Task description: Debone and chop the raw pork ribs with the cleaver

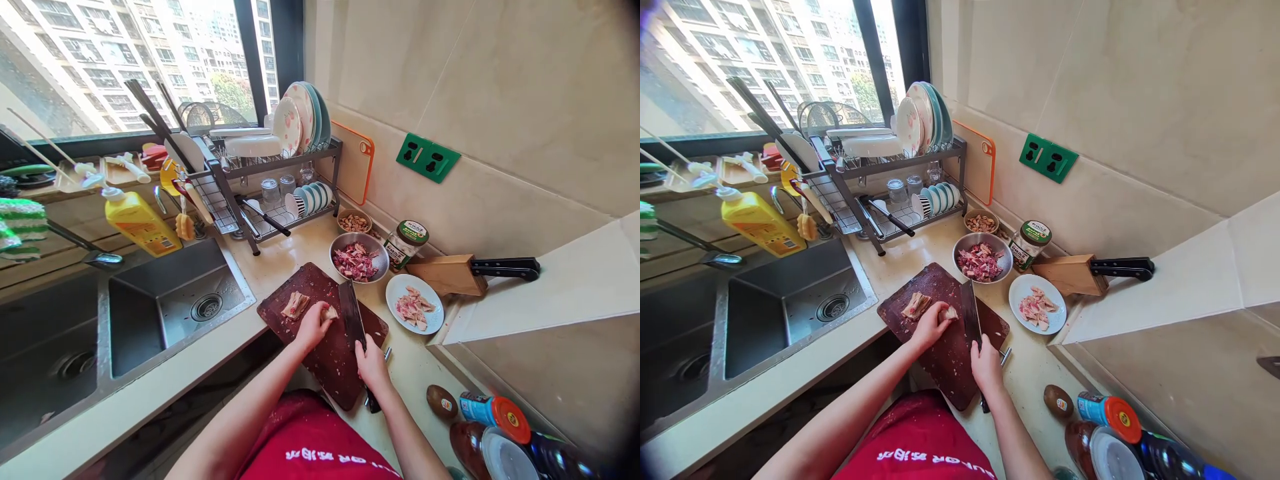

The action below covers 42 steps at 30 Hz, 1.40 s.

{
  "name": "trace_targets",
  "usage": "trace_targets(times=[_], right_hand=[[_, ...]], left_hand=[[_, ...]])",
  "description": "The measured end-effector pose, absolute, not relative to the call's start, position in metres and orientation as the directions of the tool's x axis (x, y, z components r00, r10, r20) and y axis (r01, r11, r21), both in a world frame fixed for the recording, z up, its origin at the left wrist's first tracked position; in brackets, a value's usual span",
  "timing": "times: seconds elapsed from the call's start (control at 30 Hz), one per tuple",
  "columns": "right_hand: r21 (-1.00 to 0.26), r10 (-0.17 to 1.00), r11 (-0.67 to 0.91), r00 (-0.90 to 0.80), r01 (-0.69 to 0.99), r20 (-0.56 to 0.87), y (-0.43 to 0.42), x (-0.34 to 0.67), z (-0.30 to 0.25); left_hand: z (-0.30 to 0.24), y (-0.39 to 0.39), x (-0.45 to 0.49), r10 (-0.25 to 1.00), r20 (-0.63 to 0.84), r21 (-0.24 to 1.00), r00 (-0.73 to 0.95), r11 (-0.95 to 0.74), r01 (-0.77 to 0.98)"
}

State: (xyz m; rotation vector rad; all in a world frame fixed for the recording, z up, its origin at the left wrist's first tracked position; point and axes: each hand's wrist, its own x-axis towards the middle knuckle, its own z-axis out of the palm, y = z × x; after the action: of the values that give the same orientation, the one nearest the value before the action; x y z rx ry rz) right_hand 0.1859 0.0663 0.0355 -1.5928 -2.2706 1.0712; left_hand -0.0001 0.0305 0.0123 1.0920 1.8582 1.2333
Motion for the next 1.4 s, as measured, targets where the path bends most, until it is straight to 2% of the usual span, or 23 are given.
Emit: trace_targets(times=[0.07, 0.13, 0.27, 0.47, 0.53, 0.6, 0.73, 0.77, 0.83, 0.9, 0.97, 1.07, 1.17, 1.27, 1.4], right_hand=[[-0.609, 0.881, 0.232, -0.429, 0.759, -0.198, 0.062, 0.188, 0.047], [-0.568, 0.875, 0.308, -0.462, 0.764, -0.147, 0.057, 0.188, 0.061], [-0.491, 0.82, 0.455, -0.564, 0.743, -0.093, 0.047, 0.177, 0.08], [-0.221, 0.81, 0.45, -0.5, 0.865, -0.306, 0.043, 0.147, 0.079], [-0.181, 0.809, 0.468, -0.502, 0.865, -0.306, 0.046, 0.142, 0.091], [-0.196, 0.814, 0.501, -0.535, 0.843, -0.225, 0.048, 0.141, 0.114], [-0.294, 0.832, 0.547, -0.549, 0.784, 0.086, 0.048, 0.139, 0.163], [-0.309, 0.837, 0.543, -0.532, 0.781, 0.126, 0.047, 0.136, 0.167], [-0.299, 0.864, 0.488, -0.503, 0.82, 0.028, 0.047, 0.129, 0.156], [-0.233, 0.858, 0.405, -0.455, 0.884, -0.239, 0.049, 0.119, 0.129], [-0.21, 0.84, 0.391, -0.441, 0.896, -0.315, 0.054, 0.111, 0.098], [-0.207, 0.838, 0.384, -0.434, 0.9, -0.33, 0.06, 0.107, 0.068], [-0.224, 0.847, 0.374, -0.43, 0.9, -0.311, 0.058, 0.111, 0.062], [-0.269, 0.86, 0.361, -0.43, 0.893, -0.275, 0.052, 0.116, 0.062], [-0.363, 0.869, 0.302, -0.411, 0.882, -0.276, 0.051, 0.126, 0.059]], left_hand=[[0.008, 0.026, 0.003, 0.914, 0.076, 0.812, -0.397, 0.175, 0.557], [0.003, 0.017, 0.003, 0.92, 0.139, 0.748, -0.367, 0.145, 0.647], [0.0, -0.01, -0.007, 0.862, 0.178, 0.765, -0.475, 0.183, 0.617], [0.0, -0.057, -0.024, 0.789, 0.121, 0.851, -0.603, 0.23, 0.473], [-0.001, -0.071, -0.027, 0.775, 0.095, 0.873, -0.625, 0.238, 0.427], [-0.003, -0.081, -0.029, 0.76, 0.069, 0.883, -0.646, 0.255, 0.395], [-0.001, -0.096, -0.037, 0.746, 0.022, 0.882, -0.666, 0.299, 0.364], [0.0, -0.1, -0.04, 0.746, 0.015, 0.883, -0.666, 0.303, 0.36], [0.002, -0.105, -0.044, 0.744, 0.007, 0.885, -0.668, 0.307, 0.351], [0.003, -0.109, -0.045, 0.745, 0.005, 0.883, -0.667, 0.309, 0.352], [0.005, -0.107, -0.044, 0.762, 0.018, 0.88, -0.648, 0.295, 0.372], [0.01, -0.089, -0.034, 0.824, 0.061, 0.876, -0.564, 0.227, 0.426], [0.017, -0.052, -0.019, 0.912, 0.1, 0.836, -0.397, 0.139, 0.531], [0.022, -0.01, -0.008, 0.96, 0.08, 0.735, -0.269, 0.126, 0.667], [0.024, 0.023, -0.004, 0.975, -0.022, 0.575, -0.222, 0.194, 0.795]])
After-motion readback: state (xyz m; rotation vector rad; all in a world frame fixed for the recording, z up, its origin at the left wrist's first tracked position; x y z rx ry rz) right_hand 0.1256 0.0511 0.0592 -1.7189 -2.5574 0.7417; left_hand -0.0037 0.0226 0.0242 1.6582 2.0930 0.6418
